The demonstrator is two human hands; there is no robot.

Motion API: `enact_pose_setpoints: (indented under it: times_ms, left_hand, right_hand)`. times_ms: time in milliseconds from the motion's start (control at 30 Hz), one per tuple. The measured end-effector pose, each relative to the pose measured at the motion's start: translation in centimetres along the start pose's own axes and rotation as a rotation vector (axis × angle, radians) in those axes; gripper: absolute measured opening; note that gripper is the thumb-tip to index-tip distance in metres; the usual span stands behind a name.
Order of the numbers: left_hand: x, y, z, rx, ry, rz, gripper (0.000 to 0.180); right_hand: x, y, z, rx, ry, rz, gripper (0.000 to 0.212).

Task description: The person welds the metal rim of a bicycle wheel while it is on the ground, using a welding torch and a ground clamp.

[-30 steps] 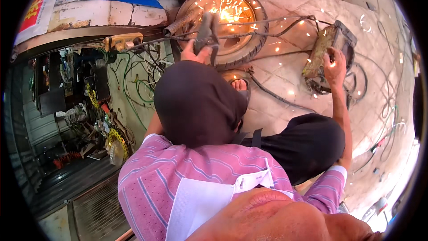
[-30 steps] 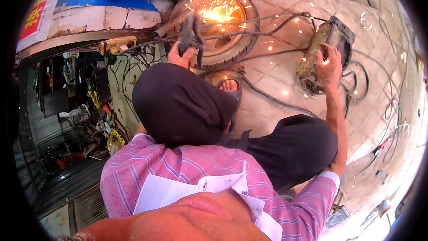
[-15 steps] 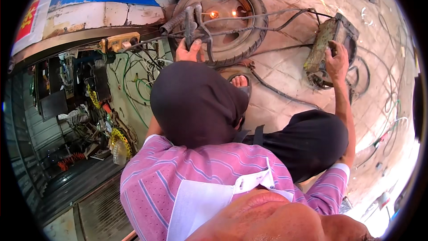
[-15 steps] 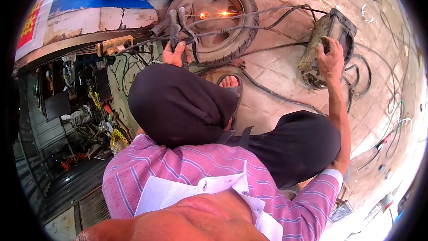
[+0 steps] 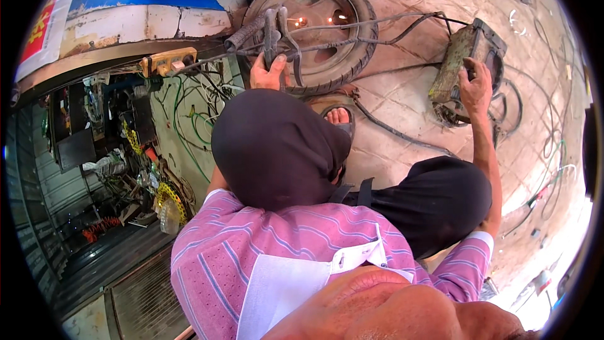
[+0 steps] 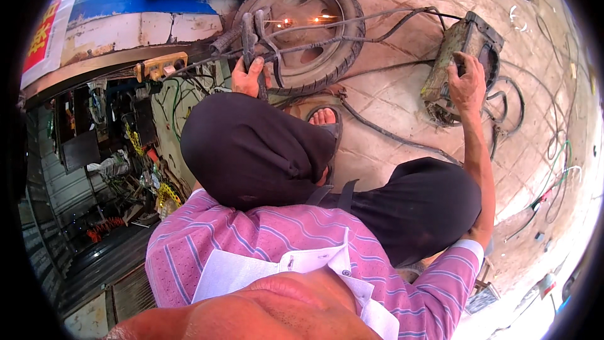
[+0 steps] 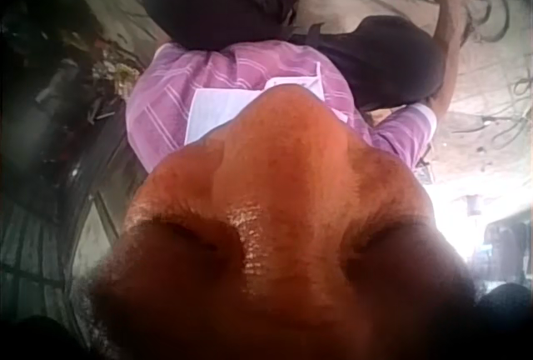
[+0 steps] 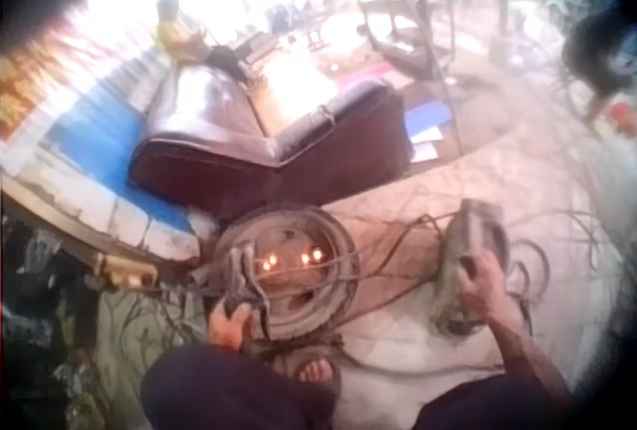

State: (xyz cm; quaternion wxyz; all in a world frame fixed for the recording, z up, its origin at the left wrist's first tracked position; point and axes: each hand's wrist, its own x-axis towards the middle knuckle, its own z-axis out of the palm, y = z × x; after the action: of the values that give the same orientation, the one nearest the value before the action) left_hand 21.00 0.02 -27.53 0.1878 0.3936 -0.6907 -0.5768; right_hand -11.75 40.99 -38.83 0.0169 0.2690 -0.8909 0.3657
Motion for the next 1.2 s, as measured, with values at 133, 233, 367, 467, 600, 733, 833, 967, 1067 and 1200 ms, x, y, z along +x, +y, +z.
enact_pose_setpoints:
  times_ms: [133,233,367,467,600,733,833,967,1067,1200]
  left_hand:
    - [-0.5,0.2,0.1,0.016,0.001,-0.022,0.035]
    - [-0.5,-0.5,-0.1,-0.092,0.083,-0.098,0.034]
    - [0.1,-0.4,-0.1,-0.397,0.188,-0.181,0.040]
    - [-0.4,2.5,1.2,-0.654,0.254,-0.303,0.037]
    - [0.7,1.4,0.1,-0.456,0.210,-0.315,0.033]
    - [-1.2,3.3,-0.1,0.424,0.024,-0.054,0.037]
    - [-1.3,2.7,2.0,0.671,-0.070,0.138,0.032]
    - [-1.4,1.8,1.3,0.429,-0.053,0.153,0.030]
    - [-1.3,2.2,0.8,0.118,-0.046,0.054,0.033]
    - [-0.9,2.2,0.0,0.004,-0.032,0.045,0.032]
  right_hand:
    - [0.0,0.0,-0.1,0.004,0.005,-0.003,0.030]
    - [0.0,-0.3,-0.1,0.010,0.009,-0.007,0.030]
    - [0.0,-0.2,0.0,0.006,0.002,0.006,0.030]
    - [0.0,-0.3,-0.1,0.011,-0.004,0.011,0.030]
    - [0.0,-0.2,-0.5,-0.002,0.002,0.013,0.030]
    - [0.0,-0.1,1.4,0.010,0.026,-0.038,0.031]
    - [0.0,0.3,-0.2,0.016,0.007,0.018,0.030]
    - [0.1,0.0,0.1,0.028,0.006,0.025,0.030]
    - [-0.1,-0.2,-0.2,0.021,0.004,0.015,0.030]
    - [0.0,-0.1,0.1,0.027,-0.003,0.031,0.030]
